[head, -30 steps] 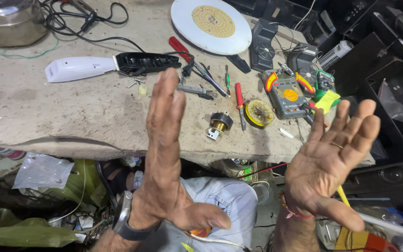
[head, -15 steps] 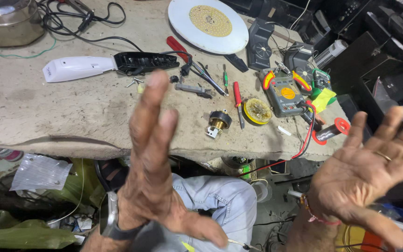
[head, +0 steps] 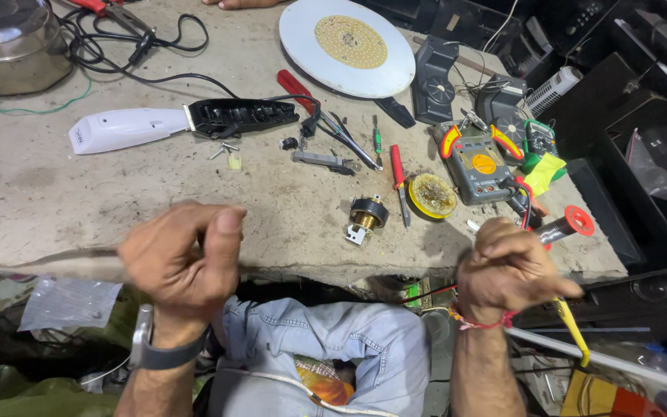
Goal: The person is repairing a small electronic component, likely a motor or coil assembly. They use a soldering iron to apply solder to the component's terminals and manipulate wires with their hands.
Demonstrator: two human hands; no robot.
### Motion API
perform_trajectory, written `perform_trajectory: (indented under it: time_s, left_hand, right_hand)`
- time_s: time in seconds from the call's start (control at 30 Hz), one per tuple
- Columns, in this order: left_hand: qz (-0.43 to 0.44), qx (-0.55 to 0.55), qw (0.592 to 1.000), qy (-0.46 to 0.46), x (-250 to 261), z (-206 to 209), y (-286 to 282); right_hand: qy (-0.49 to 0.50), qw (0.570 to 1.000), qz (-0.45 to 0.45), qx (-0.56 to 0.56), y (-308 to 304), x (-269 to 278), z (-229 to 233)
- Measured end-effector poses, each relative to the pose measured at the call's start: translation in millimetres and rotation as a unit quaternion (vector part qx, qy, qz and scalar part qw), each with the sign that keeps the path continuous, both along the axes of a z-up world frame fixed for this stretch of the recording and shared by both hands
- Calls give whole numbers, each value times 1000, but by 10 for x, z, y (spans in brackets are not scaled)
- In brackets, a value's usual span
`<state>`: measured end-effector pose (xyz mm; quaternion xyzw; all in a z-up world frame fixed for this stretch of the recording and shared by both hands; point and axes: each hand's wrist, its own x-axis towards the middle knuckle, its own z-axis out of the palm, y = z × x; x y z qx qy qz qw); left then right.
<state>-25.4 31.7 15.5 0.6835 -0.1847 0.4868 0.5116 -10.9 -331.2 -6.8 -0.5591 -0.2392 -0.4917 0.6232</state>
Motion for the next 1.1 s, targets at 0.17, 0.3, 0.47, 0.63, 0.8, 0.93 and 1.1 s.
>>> perform_trajectory:
  time_s: [0.17,0.3,0.47,0.63,0.8,0.93,1.1]
  left_hand:
    - [52,100,988,107,182,-129,-92]
    - [80,146,972,163,147,-104,-128]
    - [88,180,964,175,159,-40,-164]
    - [99,189,961,177,157,-20,-184]
    - [108,198,958,179,144,-9,-201]
    - [113,197,956,184,145,12,-218]
    - [124,207,951,194,155,0,-232]
  right_hand:
    - [73,991,100,48,-126,181,-313]
    - [104,987,110,59,-209,174,-368]
    - [124,987,91,48,-167,146,-361]
    - [137,987,73,52,-128,101,-326]
    - [138,987,69,37,-104,93,-288]
    - [148,985,68,50,-92,94,-263]
    - [141,988,46,44,-76,102,-240]
